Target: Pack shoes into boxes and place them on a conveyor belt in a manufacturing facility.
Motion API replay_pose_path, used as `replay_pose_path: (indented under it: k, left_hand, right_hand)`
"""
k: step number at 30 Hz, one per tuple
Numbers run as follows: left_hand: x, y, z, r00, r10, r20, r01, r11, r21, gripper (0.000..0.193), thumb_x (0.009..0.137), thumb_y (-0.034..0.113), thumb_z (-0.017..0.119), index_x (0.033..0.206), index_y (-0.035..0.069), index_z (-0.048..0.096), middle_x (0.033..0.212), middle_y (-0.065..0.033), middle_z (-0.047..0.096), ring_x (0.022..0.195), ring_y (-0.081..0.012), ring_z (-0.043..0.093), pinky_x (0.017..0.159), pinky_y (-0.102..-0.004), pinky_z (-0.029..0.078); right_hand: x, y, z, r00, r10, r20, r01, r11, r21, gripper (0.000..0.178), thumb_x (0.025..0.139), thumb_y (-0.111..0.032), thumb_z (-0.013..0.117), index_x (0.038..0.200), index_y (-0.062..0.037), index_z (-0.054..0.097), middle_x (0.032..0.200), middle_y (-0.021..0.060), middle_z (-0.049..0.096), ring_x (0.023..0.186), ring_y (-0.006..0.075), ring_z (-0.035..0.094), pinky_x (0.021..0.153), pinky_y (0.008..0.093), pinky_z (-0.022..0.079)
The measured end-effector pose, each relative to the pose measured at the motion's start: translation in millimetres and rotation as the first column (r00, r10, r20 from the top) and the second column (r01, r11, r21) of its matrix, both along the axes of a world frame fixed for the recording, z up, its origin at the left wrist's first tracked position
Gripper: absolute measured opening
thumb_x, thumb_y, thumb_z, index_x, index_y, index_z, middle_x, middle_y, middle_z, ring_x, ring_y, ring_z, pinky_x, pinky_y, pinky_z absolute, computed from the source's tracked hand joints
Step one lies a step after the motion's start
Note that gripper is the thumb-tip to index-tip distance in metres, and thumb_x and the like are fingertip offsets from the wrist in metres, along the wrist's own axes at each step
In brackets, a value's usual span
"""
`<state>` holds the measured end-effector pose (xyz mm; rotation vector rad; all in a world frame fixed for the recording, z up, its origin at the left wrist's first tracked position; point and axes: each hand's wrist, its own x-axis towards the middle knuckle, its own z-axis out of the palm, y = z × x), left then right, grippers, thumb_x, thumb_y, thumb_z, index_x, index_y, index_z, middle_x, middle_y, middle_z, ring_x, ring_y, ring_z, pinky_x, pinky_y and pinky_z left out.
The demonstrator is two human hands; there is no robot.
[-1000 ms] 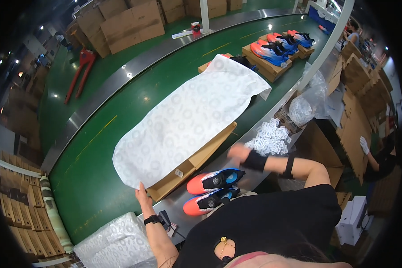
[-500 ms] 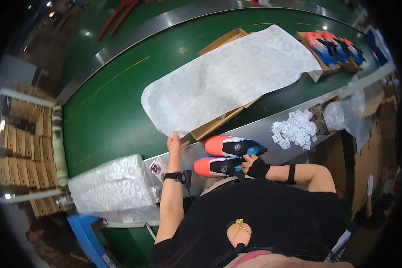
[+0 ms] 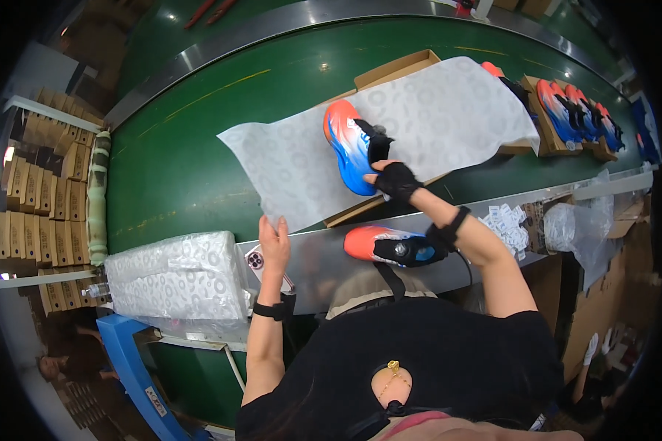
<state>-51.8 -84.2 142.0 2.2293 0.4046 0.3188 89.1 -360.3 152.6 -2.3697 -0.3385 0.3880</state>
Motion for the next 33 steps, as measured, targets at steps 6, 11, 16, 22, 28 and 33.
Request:
replay_pose_path:
  k: [6,11,16,22,28,33]
  left_hand:
    - [62.3,-79.0,41.4,0.817,-0.489,0.305,0.442,0.872,0.21,0.021,0.075,0.009,0.055,0.093,-0.001,0.054,0.124,-0.0212,0.037,0.111,-0.032,0.038,0.089,-0.0397,0.031]
    - [111.6,-79.9,-11.5,0.846,-0.53,0.053,0.528,0.819,-0.224,0.038,0.078,0.029,0.056,0.106,0.003,0.051,0.129,-0.0184,0.034,0.12,-0.0323,0.031,0.094,-0.0458,0.025]
    - [141.1,-86.5,-32.7,0.858,-0.511,-0.054,0.475,0.748,0.463,0.044,0.077,0.042,0.054,0.109,0.012,0.056,0.112,-0.017,0.051,0.125,-0.0291,0.024,0.094,-0.058,0.018]
    - [153.7,-107.9,-26.6,0.537,-0.74,-0.405,0.731,0.648,-0.214,0.038,0.072,0.042,0.059,0.081,0.006,0.066,0.078,-0.0109,0.063,0.085,-0.0245,0.057,0.085,-0.0449,0.037]
    - [82.4,-110.8,39.4,0.542,-0.831,-0.125,0.752,0.547,-0.368,0.066,0.063,0.044,0.067,0.105,-0.005,0.052,0.092,-0.0178,0.059,0.088,-0.0295,0.056,0.076,-0.0346,0.043]
    - [42.7,-100.6,78.7,0.656,-0.742,-0.14,0.751,0.659,0.025,0.064,0.052,0.034,0.074,0.103,0.003,0.052,0.098,-0.0128,0.057,0.089,-0.0281,0.054,0.085,-0.0363,0.033]
  right_hand:
    - [4.0,63.3,-62.6,0.893,0.419,-0.166,-0.37,0.891,0.263,0.047,0.067,-0.041,0.061,0.095,-0.0043,0.058,0.101,0.017,0.056,0.096,0.0282,0.053,0.082,0.0341,0.04]
    - [-54.9,33.6,-12.6,0.851,0.473,0.228,-0.445,0.88,-0.165,0.038,0.068,-0.025,0.061,0.102,-0.0099,0.053,0.104,0.0126,0.053,0.103,0.0267,0.045,0.083,0.0423,0.036]
    - [-121.2,-60.6,8.8,0.857,0.5,0.122,-0.491,0.865,-0.102,0.069,0.055,-0.028,0.072,0.116,-0.012,0.044,0.115,0.0169,0.044,0.107,0.0301,0.042,0.084,0.0438,0.035]
    - [-139.8,-68.1,3.1,0.876,0.449,0.175,-0.385,0.871,-0.304,0.077,0.053,-0.025,0.073,0.121,-0.0144,0.039,0.114,0.0144,0.044,0.104,0.0293,0.044,0.082,0.0464,0.035]
    - [-98.3,-57.9,48.9,0.933,0.353,0.075,-0.352,0.936,-0.027,0.061,0.056,-0.021,0.067,0.111,-0.0077,0.042,0.092,0.0169,0.055,0.085,0.0333,0.054,0.077,0.0411,0.04]
    - [-51.2,-23.1,121.9,0.841,0.514,0.167,-0.53,0.845,0.072,0.058,0.056,-0.024,0.069,0.107,-0.0067,0.046,0.086,0.0168,0.059,0.08,0.0322,0.058,0.07,0.0361,0.047]
